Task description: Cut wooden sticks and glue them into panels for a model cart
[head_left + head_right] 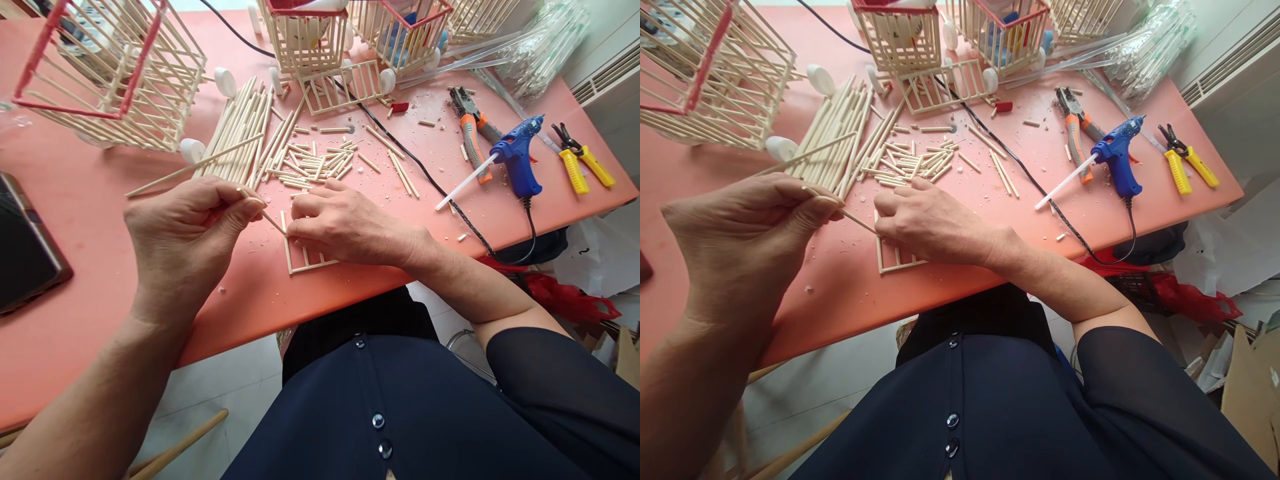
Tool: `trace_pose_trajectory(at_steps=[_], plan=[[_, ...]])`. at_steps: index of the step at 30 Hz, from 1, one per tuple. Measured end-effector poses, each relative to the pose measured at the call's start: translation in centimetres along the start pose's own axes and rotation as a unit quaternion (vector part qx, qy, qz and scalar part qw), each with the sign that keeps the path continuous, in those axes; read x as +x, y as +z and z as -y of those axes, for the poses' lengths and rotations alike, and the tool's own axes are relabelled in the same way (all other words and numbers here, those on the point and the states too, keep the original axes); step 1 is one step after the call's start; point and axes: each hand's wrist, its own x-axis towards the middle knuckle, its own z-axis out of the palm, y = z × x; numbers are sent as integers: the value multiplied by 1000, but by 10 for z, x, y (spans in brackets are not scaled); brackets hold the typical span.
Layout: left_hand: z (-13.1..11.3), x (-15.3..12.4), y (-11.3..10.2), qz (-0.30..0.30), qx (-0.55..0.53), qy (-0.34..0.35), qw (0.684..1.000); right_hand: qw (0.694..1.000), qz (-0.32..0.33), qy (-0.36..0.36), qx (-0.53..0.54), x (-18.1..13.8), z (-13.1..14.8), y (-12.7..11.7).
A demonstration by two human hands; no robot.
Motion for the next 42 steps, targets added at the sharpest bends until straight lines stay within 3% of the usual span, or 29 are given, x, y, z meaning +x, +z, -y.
trace_pose_trajectory(at_steps=[14, 24, 42], plan=[[7, 0, 3, -6, -6, 22, 1000, 999, -25, 45, 2, 5, 3, 14], [-2, -2, 6, 17, -49, 16, 999, 998, -41, 36, -32, 2, -1, 22], [-2, -2, 4, 20, 9, 63, 998, 998, -42, 17, -42, 2, 0, 22]])
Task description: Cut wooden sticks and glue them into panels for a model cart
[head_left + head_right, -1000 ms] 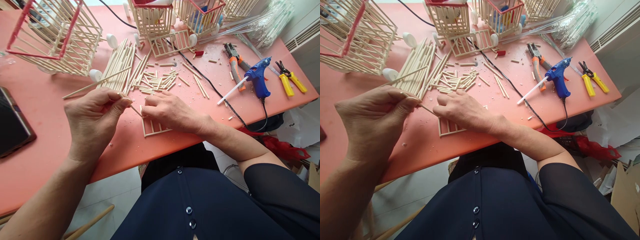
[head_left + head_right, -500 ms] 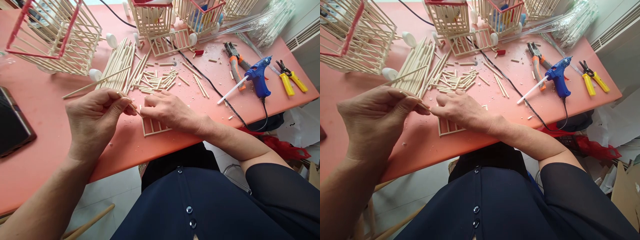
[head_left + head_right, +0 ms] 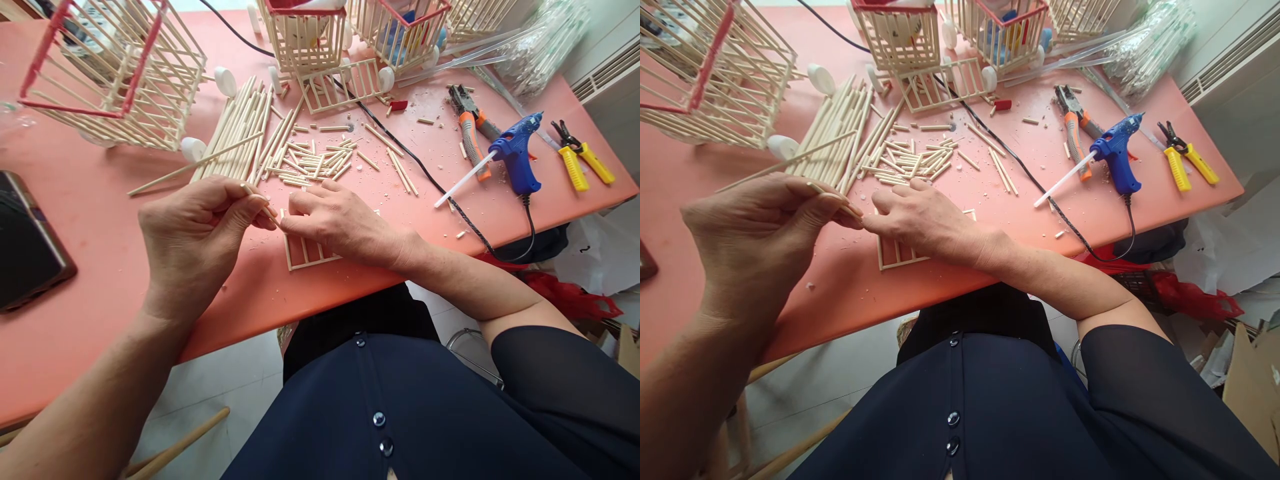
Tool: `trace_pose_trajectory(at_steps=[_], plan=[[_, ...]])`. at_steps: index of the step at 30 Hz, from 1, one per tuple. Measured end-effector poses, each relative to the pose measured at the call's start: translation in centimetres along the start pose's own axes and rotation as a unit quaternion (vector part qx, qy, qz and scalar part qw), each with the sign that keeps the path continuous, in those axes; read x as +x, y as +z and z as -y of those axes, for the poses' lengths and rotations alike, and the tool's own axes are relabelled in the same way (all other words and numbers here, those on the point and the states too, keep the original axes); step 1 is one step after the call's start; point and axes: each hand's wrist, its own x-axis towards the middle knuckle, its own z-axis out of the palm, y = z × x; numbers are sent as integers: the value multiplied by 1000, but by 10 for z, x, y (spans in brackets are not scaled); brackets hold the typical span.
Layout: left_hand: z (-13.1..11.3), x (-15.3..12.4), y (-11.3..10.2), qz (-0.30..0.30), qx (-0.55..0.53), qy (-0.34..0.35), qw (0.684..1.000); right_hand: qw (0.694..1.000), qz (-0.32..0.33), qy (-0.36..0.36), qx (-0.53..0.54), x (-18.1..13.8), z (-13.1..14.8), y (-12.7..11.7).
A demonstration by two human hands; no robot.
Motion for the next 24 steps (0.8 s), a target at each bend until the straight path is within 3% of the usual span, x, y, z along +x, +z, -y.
trace_pose_trajectory(at_steps=[17, 24], plan=[[-3, 0, 2, -5, 4, -15, 1000, 999, 34, 5, -3, 3, 1, -8], [-3, 1, 4, -11, 0, -11, 1000, 1000, 19, 16, 18, 2, 2, -6]])
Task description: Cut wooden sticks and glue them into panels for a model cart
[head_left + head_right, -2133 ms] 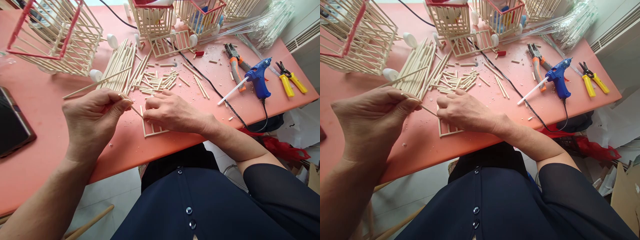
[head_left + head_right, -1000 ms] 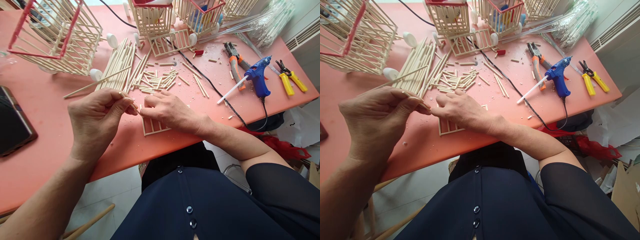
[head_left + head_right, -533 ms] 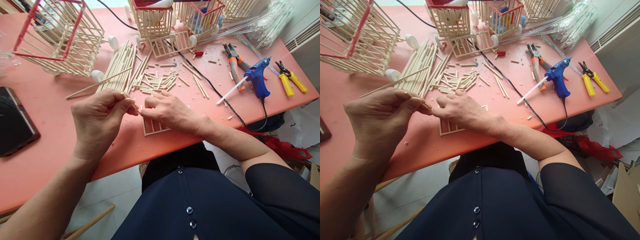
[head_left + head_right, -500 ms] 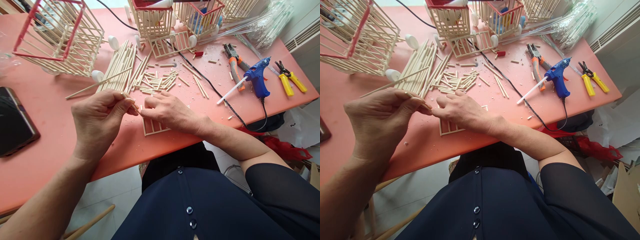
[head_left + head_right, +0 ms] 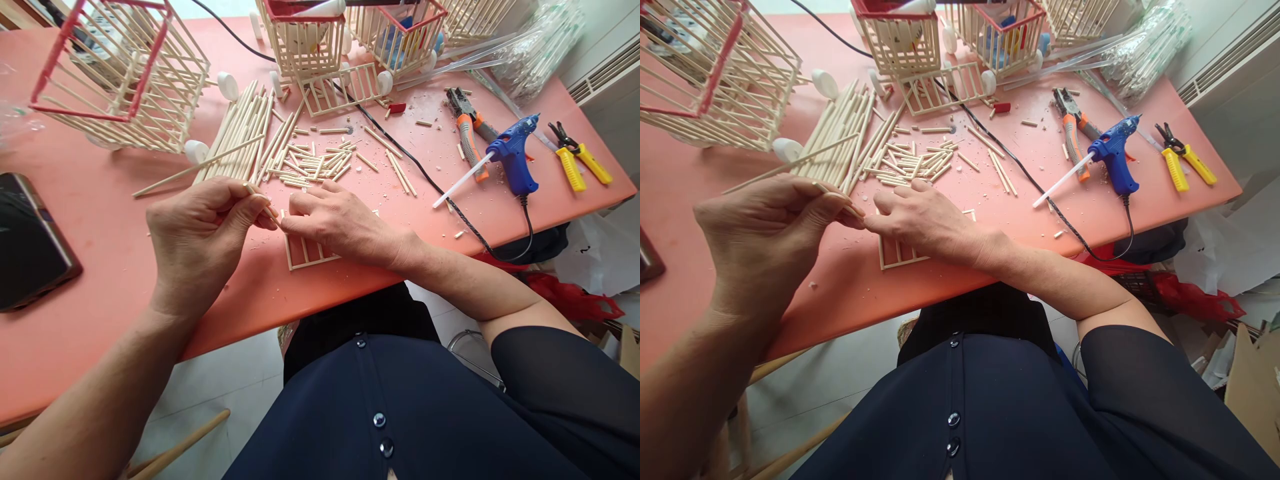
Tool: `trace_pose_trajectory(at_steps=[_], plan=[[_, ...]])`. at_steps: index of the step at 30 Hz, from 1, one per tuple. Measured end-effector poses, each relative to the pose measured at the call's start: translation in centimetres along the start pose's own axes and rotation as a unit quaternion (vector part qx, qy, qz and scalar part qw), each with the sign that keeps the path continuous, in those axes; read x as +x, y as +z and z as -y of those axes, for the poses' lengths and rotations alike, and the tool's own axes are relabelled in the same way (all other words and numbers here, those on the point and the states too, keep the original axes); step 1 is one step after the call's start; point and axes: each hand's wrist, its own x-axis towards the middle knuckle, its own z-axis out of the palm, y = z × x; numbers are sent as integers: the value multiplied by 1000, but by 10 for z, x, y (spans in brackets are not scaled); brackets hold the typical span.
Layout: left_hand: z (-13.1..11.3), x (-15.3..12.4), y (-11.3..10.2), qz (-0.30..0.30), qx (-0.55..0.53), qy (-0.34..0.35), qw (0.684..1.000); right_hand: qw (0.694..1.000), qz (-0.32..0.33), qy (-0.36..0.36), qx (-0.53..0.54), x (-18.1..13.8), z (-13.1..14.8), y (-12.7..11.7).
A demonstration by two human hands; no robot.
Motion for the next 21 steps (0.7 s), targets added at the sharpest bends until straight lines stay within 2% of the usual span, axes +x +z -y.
trace_pose_trajectory(at_steps=[9, 15, 21], plan=[[1, -1, 0, 0, 6, 15, 1000, 996, 54, 51, 47, 8, 4, -3], [1, -1, 0, 2, 7, 15, 1000, 997, 23, 44, 59, 6, 3, 1], [1, -1, -1, 2, 10, 10, 1000, 996, 23, 52, 62, 7, 5, 0]])
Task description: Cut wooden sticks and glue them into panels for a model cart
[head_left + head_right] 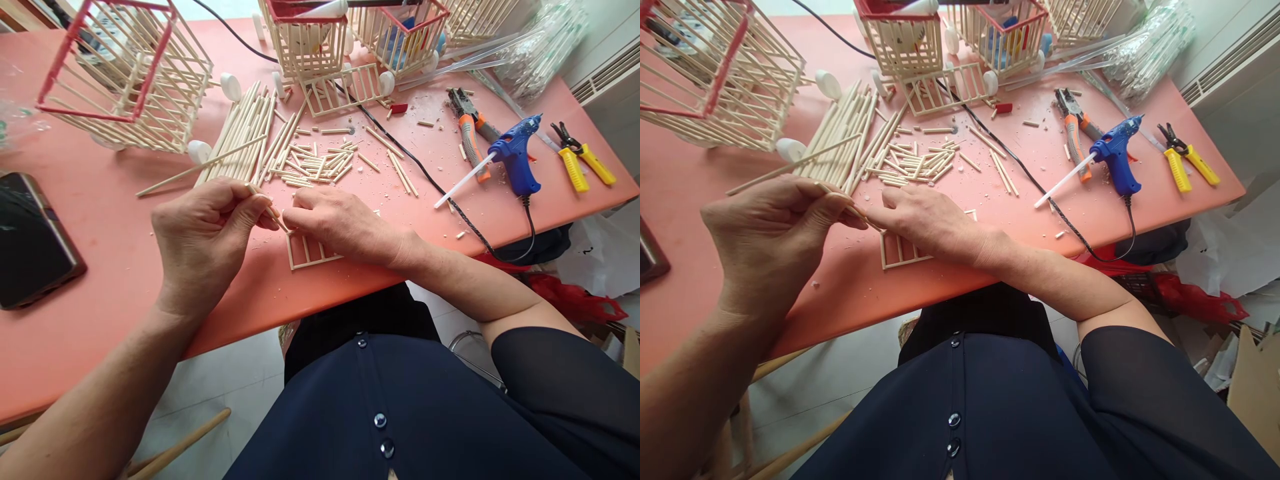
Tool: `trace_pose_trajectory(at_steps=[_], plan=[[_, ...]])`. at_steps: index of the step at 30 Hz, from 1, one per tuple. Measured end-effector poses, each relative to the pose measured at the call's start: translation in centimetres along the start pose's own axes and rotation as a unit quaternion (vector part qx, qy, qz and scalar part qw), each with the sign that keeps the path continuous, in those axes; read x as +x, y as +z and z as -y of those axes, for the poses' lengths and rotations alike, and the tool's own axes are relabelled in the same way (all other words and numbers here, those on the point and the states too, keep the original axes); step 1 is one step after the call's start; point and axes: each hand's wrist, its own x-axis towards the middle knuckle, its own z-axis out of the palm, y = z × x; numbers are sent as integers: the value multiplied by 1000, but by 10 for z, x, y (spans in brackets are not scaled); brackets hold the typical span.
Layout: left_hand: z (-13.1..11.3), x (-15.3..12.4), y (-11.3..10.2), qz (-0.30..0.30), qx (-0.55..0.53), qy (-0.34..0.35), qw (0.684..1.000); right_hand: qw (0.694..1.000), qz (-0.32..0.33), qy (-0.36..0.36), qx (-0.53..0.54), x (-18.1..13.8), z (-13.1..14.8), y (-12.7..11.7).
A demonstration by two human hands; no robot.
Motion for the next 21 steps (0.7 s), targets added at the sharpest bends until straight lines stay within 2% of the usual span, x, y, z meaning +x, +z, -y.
trace_pose_trajectory(at_steps=[13, 21], plan=[[-1, 0, 2, -10, -37, -27, 999, 998, 57, 17, 2, 2, 2, -12], [4, -1, -2, 4, -11, -40, 999, 999, 20, 7, 28, -1, -4, -5]])
